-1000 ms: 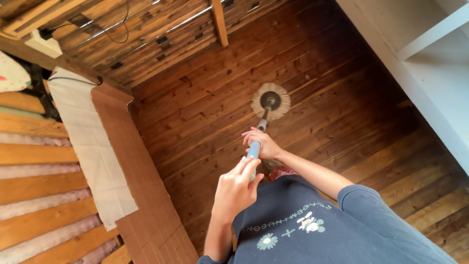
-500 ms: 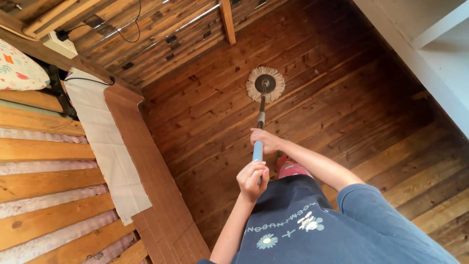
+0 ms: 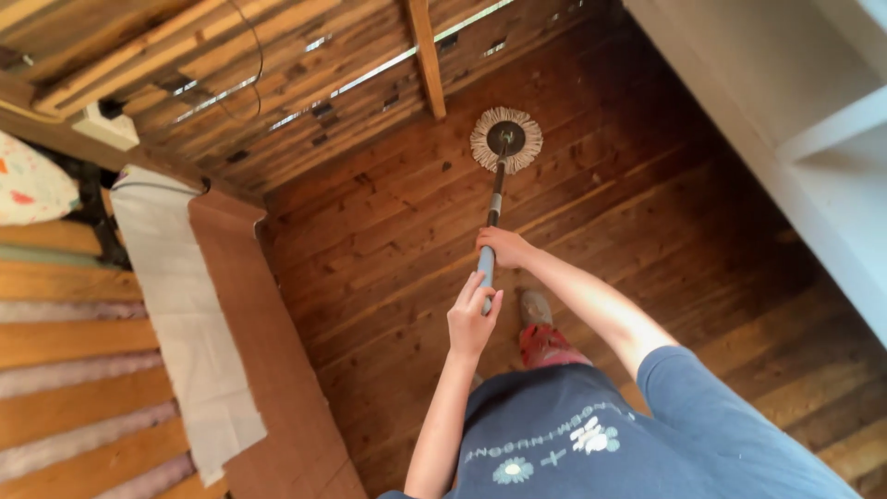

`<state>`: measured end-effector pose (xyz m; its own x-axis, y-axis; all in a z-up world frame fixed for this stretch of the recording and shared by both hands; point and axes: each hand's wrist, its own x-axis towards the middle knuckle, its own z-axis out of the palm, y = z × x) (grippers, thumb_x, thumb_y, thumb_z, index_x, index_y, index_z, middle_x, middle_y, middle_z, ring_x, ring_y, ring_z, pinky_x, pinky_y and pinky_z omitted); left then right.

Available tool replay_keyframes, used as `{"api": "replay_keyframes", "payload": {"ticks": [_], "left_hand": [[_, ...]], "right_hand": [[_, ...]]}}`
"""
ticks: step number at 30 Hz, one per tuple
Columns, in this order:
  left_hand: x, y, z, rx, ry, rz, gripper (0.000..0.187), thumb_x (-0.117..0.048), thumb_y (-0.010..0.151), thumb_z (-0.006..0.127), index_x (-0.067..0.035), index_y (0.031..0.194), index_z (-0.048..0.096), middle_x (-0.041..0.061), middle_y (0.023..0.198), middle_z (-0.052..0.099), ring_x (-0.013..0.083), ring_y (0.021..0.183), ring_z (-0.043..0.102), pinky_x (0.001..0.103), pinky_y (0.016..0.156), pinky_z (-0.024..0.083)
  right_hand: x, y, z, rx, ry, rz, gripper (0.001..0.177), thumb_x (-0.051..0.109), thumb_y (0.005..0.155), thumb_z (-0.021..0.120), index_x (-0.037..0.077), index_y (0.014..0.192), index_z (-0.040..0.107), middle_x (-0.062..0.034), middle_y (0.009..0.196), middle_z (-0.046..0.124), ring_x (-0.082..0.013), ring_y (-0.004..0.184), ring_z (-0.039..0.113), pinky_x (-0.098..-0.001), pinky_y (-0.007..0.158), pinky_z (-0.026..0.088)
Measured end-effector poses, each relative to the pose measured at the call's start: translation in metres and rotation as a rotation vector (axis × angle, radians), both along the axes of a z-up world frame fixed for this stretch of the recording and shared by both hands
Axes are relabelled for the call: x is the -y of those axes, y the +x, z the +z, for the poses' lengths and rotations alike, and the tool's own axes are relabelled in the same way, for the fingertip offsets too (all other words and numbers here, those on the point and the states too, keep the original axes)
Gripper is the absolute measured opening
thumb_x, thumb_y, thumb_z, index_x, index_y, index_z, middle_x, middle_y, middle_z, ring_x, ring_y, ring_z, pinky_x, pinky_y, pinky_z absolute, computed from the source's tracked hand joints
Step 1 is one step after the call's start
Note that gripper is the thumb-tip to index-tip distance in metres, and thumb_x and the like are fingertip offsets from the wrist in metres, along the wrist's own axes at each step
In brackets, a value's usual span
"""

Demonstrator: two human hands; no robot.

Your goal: The person uses a mop to clean a wooden floor in a room. They move the mop back and forth across the floor surface, covering different areas systematically. The camera is mounted on the person's head, providing a first-person view of the mopping action.

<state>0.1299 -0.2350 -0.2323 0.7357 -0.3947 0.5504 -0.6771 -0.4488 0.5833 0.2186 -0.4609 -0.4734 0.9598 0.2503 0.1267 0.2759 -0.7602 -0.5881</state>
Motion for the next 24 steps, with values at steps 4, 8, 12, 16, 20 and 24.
{"api": "replay_keyframes", "payload": {"ticks": [4, 8, 12, 16, 20, 24], "left_hand": [[0.051, 0.029, -0.003, -0.39, -0.02, 0.06, 0.027, -0.022, 0.092, 0.074, -0.007, 0.114, 0.071, 0.021, 0.129, 0.069, 0.0378, 0.106, 0.071, 0.047, 0.078, 0.063], [0.095, 0.06, -0.023, -0.475, -0.064, -0.036, 0.03, -0.016, 0.086, 0.072, -0.006, 0.114, 0.075, 0.026, 0.13, 0.067, 0.0483, 0.104, 0.067, 0.053, 0.077, 0.061], [0.135, 0.08, -0.062, -0.498, 0.018, -0.101, 0.025, -0.019, 0.078, 0.071, -0.024, 0.101, 0.077, 0.018, 0.133, 0.068, 0.0469, 0.098, 0.069, 0.049, 0.076, 0.062], [0.15, 0.11, -0.071, -0.508, 0.055, -0.142, 0.023, -0.021, 0.076, 0.071, -0.027, 0.097, 0.077, 0.017, 0.133, 0.068, 0.0451, 0.1, 0.07, 0.048, 0.076, 0.062], [0.15, 0.139, -0.078, -0.498, 0.121, -0.193, 0.023, -0.024, 0.074, 0.073, -0.031, 0.096, 0.076, 0.012, 0.135, 0.068, 0.0404, 0.1, 0.072, 0.045, 0.08, 0.061], [0.141, 0.159, -0.041, -0.673, 0.224, -0.259, 0.026, -0.021, 0.077, 0.069, -0.029, 0.1, 0.077, 0.01, 0.14, 0.064, 0.0404, 0.108, 0.07, 0.045, 0.088, 0.06]], "right_hand": [[0.04, 0.029, 0.003, -0.039, -0.032, -0.065, 0.043, 0.018, 0.057, 0.087, 0.023, 0.094, 0.067, -0.0013, 0.118, 0.069, -0.0278, 0.131, 0.058, -0.0436, 0.116, 0.045], [0.085, 0.042, 0.026, 0.012, -0.039, -0.061, 0.053, 0.027, 0.056, 0.09, 0.019, 0.103, 0.066, -0.0054, 0.122, 0.069, -0.0303, 0.134, 0.058, -0.0482, 0.116, 0.043], [0.124, 0.048, 0.038, 0.007, -0.212, -0.09, 0.044, 0.023, 0.058, 0.084, 0.021, 0.096, 0.062, 0.0, 0.119, 0.07, -0.0237, 0.134, 0.057, -0.0403, 0.116, 0.044], [0.139, 0.064, 0.032, -0.017, -0.286, -0.138, 0.038, 0.025, 0.063, 0.08, 0.022, 0.094, 0.059, 0.0046, 0.116, 0.068, -0.018, 0.133, 0.057, -0.0356, 0.111, 0.048], [0.142, 0.082, 0.02, -0.032, -0.368, -0.19, 0.04, 0.029, 0.063, 0.08, 0.021, 0.098, 0.061, 0.0028, 0.123, 0.068, -0.0205, 0.136, 0.056, -0.0363, 0.11, 0.048], [0.144, 0.099, -0.004, -0.213, -0.446, -0.203, 0.05, 0.024, 0.065, 0.076, 0.022, 0.112, 0.061, 0.0022, 0.135, 0.065, -0.0215, 0.141, 0.05, -0.038, 0.115, 0.045]]}}
